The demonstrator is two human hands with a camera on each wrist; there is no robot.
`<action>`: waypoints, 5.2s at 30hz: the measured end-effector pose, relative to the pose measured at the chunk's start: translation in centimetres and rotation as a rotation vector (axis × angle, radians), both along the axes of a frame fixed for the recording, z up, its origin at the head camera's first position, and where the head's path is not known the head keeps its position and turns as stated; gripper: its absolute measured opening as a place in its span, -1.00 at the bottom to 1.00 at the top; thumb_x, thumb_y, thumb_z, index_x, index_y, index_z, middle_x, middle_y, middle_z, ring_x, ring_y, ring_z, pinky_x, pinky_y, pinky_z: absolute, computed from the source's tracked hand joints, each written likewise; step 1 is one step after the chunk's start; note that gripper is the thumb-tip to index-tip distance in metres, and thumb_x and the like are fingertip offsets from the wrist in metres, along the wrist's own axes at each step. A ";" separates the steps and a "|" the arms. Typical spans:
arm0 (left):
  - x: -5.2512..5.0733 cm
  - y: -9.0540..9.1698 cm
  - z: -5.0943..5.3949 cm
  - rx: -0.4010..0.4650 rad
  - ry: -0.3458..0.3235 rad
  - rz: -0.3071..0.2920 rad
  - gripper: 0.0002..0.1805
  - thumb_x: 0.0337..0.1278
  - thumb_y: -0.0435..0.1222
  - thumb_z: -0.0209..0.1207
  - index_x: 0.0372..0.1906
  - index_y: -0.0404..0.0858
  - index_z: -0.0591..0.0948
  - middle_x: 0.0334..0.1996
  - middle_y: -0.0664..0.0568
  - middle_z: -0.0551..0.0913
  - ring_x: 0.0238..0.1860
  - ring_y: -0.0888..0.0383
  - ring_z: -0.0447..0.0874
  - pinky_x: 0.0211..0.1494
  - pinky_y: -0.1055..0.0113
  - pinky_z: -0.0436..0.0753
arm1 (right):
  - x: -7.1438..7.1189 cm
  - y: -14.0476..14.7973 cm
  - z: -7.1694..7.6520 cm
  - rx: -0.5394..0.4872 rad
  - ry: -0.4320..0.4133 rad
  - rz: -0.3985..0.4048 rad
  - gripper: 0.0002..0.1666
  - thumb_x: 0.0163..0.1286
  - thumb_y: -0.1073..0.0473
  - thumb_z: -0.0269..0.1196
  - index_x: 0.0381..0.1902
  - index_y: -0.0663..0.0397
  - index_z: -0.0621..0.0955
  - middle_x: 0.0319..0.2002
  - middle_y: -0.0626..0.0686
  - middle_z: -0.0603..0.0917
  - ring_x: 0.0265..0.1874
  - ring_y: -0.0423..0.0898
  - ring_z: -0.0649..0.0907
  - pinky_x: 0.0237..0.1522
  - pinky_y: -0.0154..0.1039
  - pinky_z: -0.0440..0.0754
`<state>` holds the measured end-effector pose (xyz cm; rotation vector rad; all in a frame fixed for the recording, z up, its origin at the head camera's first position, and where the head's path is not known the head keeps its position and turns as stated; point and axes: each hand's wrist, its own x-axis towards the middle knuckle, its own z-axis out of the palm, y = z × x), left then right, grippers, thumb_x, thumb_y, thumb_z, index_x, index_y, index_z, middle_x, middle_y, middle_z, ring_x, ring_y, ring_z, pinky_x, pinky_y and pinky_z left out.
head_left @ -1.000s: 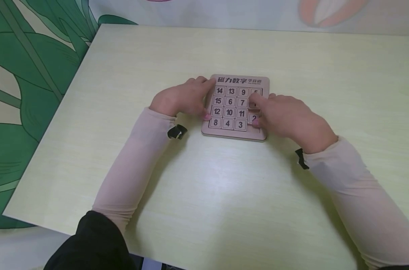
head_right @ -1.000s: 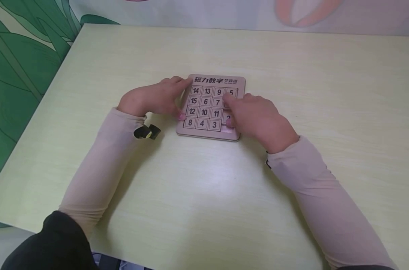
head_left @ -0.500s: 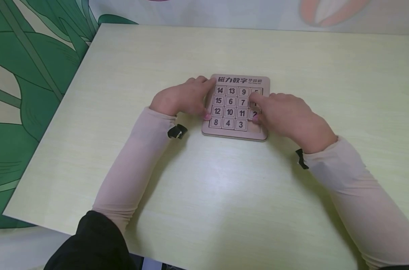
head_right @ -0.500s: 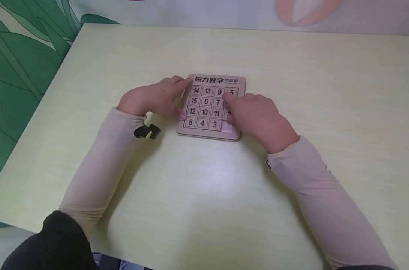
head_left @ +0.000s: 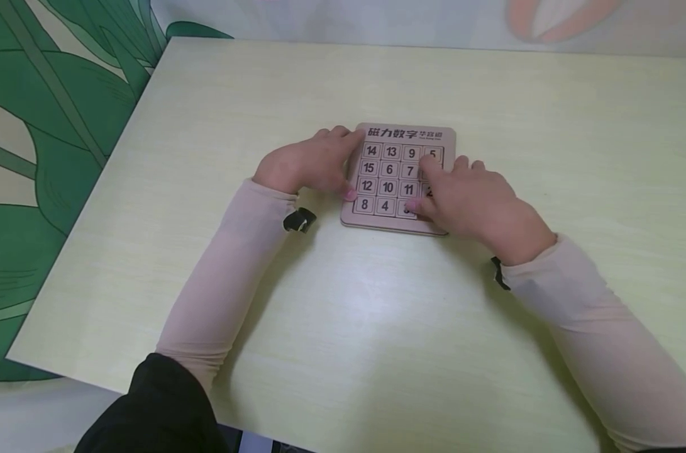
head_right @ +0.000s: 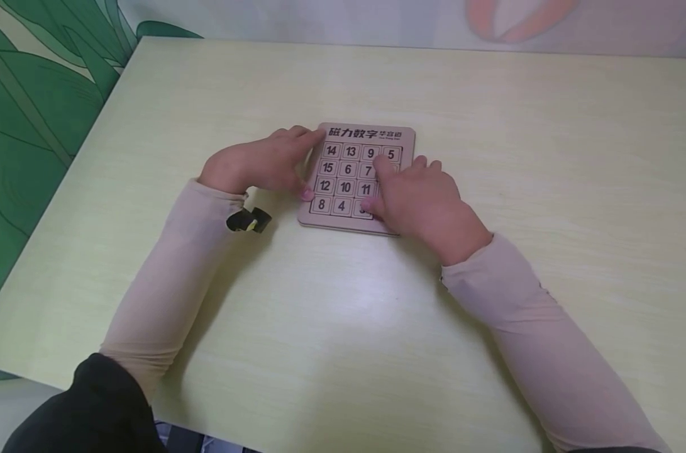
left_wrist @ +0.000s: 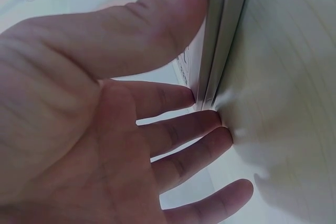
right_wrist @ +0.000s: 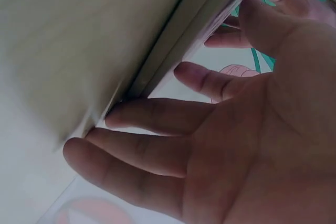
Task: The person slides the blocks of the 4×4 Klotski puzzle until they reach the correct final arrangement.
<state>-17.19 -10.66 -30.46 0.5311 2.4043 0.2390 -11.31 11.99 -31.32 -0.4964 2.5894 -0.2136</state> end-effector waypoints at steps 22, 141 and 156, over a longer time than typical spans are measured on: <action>0.0 0.2 0.0 -0.011 0.006 -0.009 0.14 0.23 -0.16 0.37 0.65 -0.15 -0.19 0.56 -0.15 0.00 0.47 -0.07 0.03 0.48 -0.02 0.17 | -0.1 0.6 0.6 -0.010 -0.010 0.043 -0.49 0.55 -0.09 0.14 0.22 0.06 0.27 -0.25 0.21 0.47 -0.26 0.19 0.48 -0.33 0.04 0.48; 1.1 1.8 0.1 -0.087 0.021 0.036 0.31 0.13 0.14 0.37 0.62 -0.30 -0.27 0.35 -0.17 0.25 0.25 -0.08 0.22 0.36 -0.02 0.33 | -0.6 2.0 0.6 -0.020 -0.168 -0.010 0.47 0.21 -0.20 0.46 0.54 0.48 -0.23 0.48 0.56 -0.06 0.42 0.51 0.07 0.38 0.36 0.06; 1.8 2.7 -0.1 -0.127 0.044 0.082 0.34 0.11 0.22 0.32 0.60 -0.33 -0.31 0.15 -0.11 0.31 0.20 -0.07 0.24 0.25 0.05 0.40 | -0.6 1.9 0.6 -0.009 -0.161 0.004 0.44 0.24 -0.20 0.44 0.53 0.51 -0.22 0.47 0.57 -0.06 0.43 0.51 0.06 0.38 0.36 0.05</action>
